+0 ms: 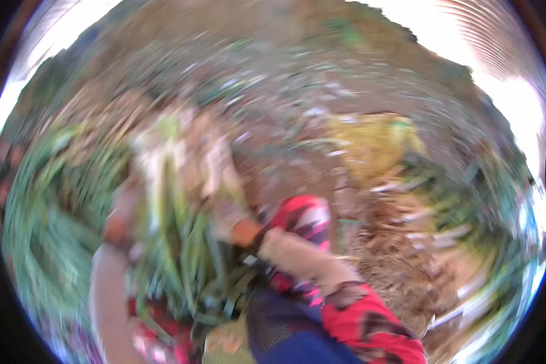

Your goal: The person peels the outer layers of leeks by hand, trims the roots and green tops using a knife, and tosses the cleaned leeks onto a pile.

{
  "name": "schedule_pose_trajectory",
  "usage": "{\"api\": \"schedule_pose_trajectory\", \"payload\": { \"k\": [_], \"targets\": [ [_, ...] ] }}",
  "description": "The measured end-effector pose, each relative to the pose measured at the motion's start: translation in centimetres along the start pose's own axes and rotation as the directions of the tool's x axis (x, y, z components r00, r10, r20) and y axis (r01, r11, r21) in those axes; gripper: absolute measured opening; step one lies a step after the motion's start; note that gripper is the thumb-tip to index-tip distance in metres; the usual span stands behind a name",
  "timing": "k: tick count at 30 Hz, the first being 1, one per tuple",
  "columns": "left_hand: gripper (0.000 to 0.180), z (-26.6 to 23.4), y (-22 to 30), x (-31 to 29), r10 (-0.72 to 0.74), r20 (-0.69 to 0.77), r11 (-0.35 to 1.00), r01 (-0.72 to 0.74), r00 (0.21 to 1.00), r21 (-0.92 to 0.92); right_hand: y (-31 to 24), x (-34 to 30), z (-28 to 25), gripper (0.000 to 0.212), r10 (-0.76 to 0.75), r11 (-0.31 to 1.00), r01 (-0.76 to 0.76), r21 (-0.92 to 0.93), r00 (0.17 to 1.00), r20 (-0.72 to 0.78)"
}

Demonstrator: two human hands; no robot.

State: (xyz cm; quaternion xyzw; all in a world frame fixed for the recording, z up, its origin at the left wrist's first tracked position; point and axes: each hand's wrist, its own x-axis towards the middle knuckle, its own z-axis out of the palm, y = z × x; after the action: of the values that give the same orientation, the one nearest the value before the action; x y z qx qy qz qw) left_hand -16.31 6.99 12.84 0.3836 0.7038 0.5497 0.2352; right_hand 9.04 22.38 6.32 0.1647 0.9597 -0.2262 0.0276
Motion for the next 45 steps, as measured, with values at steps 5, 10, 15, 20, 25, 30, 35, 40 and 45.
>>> {"api": "schedule_pose_trajectory", "payload": {
  "k": [5, 10, 15, 20, 25, 30, 35, 40, 45],
  "targets": [
    [0.056, 6.5, -2.8, -6.6, -0.289, 0.001, 0.787, 0.237, 0.957, 0.569, 1.0, -4.7, -4.1, 0.071, 0.129, 0.955, -0.108, 0.275, 0.990, -0.059],
    [0.054, 7.4, -1.8, -10.7, -0.227, -0.094, 0.740, 0.234, 0.969, 0.631, -1.4, -9.1, -3.6, 0.082, -0.020, 0.972, 0.036, 0.231, 0.997, -0.071],
    [0.044, 8.0, -1.3, -13.1, 0.005, -0.361, 0.806, 0.210, 0.933, 0.553, -5.6, -11.5, -2.6, 0.069, -0.110, 0.983, 0.077, 0.169, 0.975, 0.193],
    [0.039, 8.1, -1.1, -16.3, -0.125, -0.448, 0.645, 0.416, 0.885, 0.641, -4.3, -10.8, -3.9, 0.070, -0.070, 0.969, 0.040, 0.244, 0.991, 0.117],
    [0.028, 7.9, -2.5, -16.4, -0.001, -0.391, 0.574, 0.321, 0.920, 0.754, -5.9, -10.4, -2.5, 0.066, -0.175, 0.974, 0.136, 0.180, 0.959, 0.222],
    [0.030, 7.5, 0.5, -15.1, -0.100, -0.354, 0.530, 0.351, 0.930, 0.772, -5.5, -9.9, -3.1, 0.069, -0.108, 0.978, 0.072, 0.196, 0.978, 0.178],
    [0.028, 6.9, 1.2, -14.8, -0.231, -0.380, 0.638, 0.434, 0.896, 0.636, -4.5, -7.2, -3.8, 0.065, 0.132, 0.971, -0.137, 0.194, 0.991, 0.038],
    [0.036, 5.5, -2.2, -14.5, -0.314, -0.280, 0.803, 0.411, 0.907, 0.432, -5.6, -7.1, -3.8, 0.062, -0.021, 0.984, -0.012, 0.179, 0.984, 0.179],
    [0.033, 3.6, -1.5, -13.1, -0.365, -0.136, 0.923, 0.338, 0.921, -0.184, -3.7, -5.7, -3.5, 0.063, 0.169, 0.973, -0.179, 0.149, 0.983, 0.074]
  ]
}}
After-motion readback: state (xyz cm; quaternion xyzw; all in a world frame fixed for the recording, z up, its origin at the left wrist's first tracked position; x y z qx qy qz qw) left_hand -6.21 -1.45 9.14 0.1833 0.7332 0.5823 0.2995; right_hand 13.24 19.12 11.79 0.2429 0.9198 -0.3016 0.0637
